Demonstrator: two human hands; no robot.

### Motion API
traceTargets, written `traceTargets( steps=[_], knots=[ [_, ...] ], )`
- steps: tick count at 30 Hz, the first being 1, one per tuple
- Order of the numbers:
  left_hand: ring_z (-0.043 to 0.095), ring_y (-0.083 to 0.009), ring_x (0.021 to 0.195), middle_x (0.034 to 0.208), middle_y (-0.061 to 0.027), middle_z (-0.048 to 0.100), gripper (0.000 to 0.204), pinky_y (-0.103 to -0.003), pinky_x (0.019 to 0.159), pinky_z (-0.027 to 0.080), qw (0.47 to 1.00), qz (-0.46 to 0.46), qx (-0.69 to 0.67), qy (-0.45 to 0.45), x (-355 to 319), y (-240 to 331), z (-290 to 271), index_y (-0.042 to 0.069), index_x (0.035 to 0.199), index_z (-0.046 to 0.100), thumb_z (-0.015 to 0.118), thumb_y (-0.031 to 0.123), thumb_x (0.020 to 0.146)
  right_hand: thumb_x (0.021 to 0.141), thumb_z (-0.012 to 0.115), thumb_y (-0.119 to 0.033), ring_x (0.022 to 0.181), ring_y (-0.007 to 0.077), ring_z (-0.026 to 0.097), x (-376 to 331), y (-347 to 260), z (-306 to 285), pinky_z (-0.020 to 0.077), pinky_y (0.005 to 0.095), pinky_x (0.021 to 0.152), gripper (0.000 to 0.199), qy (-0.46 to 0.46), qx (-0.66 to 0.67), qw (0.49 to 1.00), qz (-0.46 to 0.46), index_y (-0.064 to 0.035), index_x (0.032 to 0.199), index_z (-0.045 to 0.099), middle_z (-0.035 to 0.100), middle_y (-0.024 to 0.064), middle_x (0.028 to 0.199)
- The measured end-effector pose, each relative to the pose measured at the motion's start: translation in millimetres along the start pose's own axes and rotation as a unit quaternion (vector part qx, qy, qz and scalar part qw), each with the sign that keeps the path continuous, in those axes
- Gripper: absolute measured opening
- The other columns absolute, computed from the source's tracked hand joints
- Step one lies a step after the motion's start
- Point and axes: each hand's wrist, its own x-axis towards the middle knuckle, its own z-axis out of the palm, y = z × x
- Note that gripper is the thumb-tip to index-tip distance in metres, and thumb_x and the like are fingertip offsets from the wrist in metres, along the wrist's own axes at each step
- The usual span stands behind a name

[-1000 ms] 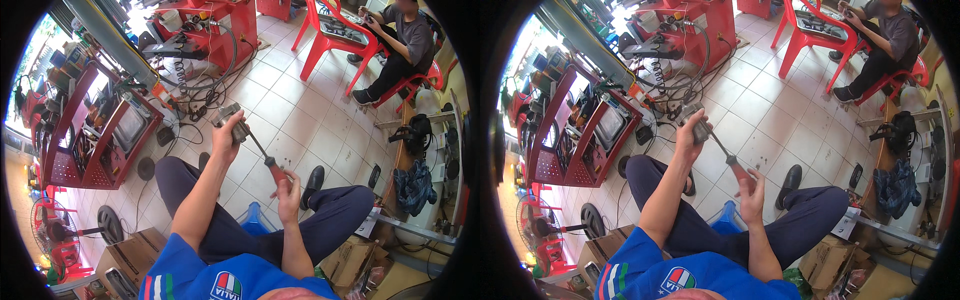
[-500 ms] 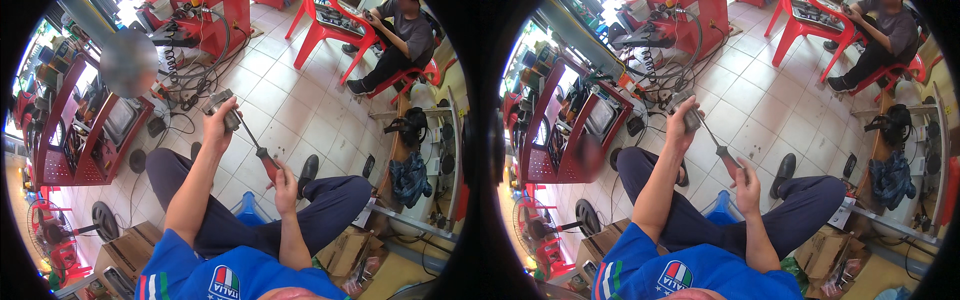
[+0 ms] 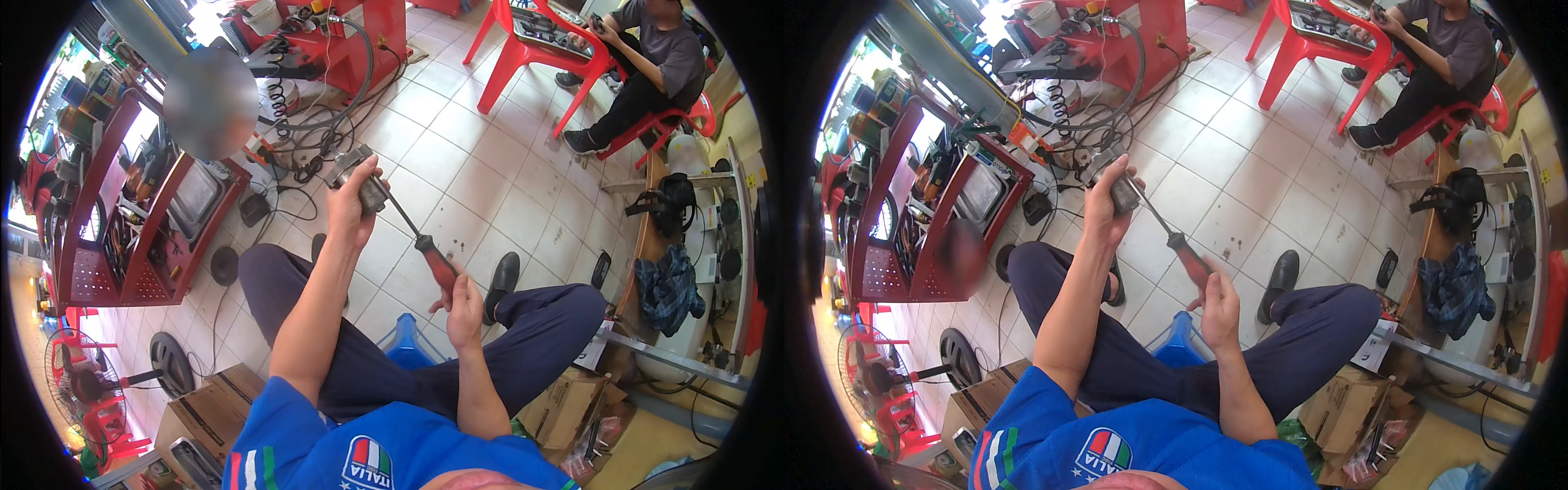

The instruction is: The person uses a screwdriver to pry and loosen components of a metal motorcycle part while holding it by hand, repeatedly turning the object over.

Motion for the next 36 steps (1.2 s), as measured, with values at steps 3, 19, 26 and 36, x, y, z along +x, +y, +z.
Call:
traceTargets(
  steps=[3, 19, 26, 36],
  knots=[
    [0.065, -0.0197, 0.075, 0.089, -0.0091, 0.064, 0.030, -0.034, 0.069, 0.056, 1.000, -0.002, 0.001, 0.019, 2, 3, -3, 0.003, 0.104, 0.061, 0.080, 0.014, 0.084, 0.108, 0.045, -0.031, 0.066, 0.0139, 0.057, 1, -7, 19, 0.0565, 0.0328, 0.067, 0.042, 0.069, -0.026, 0.990, -0.120, 0.0066, 0.127, 0.049, 0.062, 0.0099, 0.081],
    [0.063, -0.0177, 0.078, 0.093, -0.0085, 0.063, 0.036, -0.034, 0.071, 0.055, 0.999, 0.032, 0.026, 0.013, 1, 1, -1, 0.003, 0.108, 0.059, 0.082, 0.013, 0.082, 0.107, 0.049, -0.030, 0.058, 0.0102, 0.046, 5, -11, 11, 0.0526, 0.0295, 0.066, 0.037, 0.064, -0.005, 0.992, -0.112, 0.0030, 0.122, 0.054, 0.053, 0.0024, 0.073],
    [0.064, -0.0179, 0.086, 0.099, -0.0080, 0.061, 0.048, -0.034, 0.072, 0.057, 0.999, 0.026, 0.029, -0.023, -1, 10, -2, 0.007, 0.117, 0.046, 0.080, 0.006, 0.083, 0.106, 0.054, -0.028, 0.067, 0.0089, 0.052, 1, -17, -5, 0.0557, 0.0306, 0.070, 0.035, -0.070, 0.062, 0.993, 0.069, 0.0038, 0.118, 0.057, 0.053, 0.0011, 0.076],
    [0.064, -0.0203, 0.080, 0.097, -0.0117, 0.064, 0.045, -0.036, 0.070, 0.056, 1.000, 0.006, 0.000, -0.005, -9, 7, 2, 0.004, 0.114, 0.056, 0.074, 0.038, 0.092, 0.099, 0.065, -0.020, 0.075, 0.0093, 0.059, -2, -15, 8, 0.0536, 0.0278, 0.068, 0.036, 0.002, -0.071, 0.996, -0.046, 0.0028, 0.126, 0.058, 0.065, 0.0061, 0.088]
  ],
)
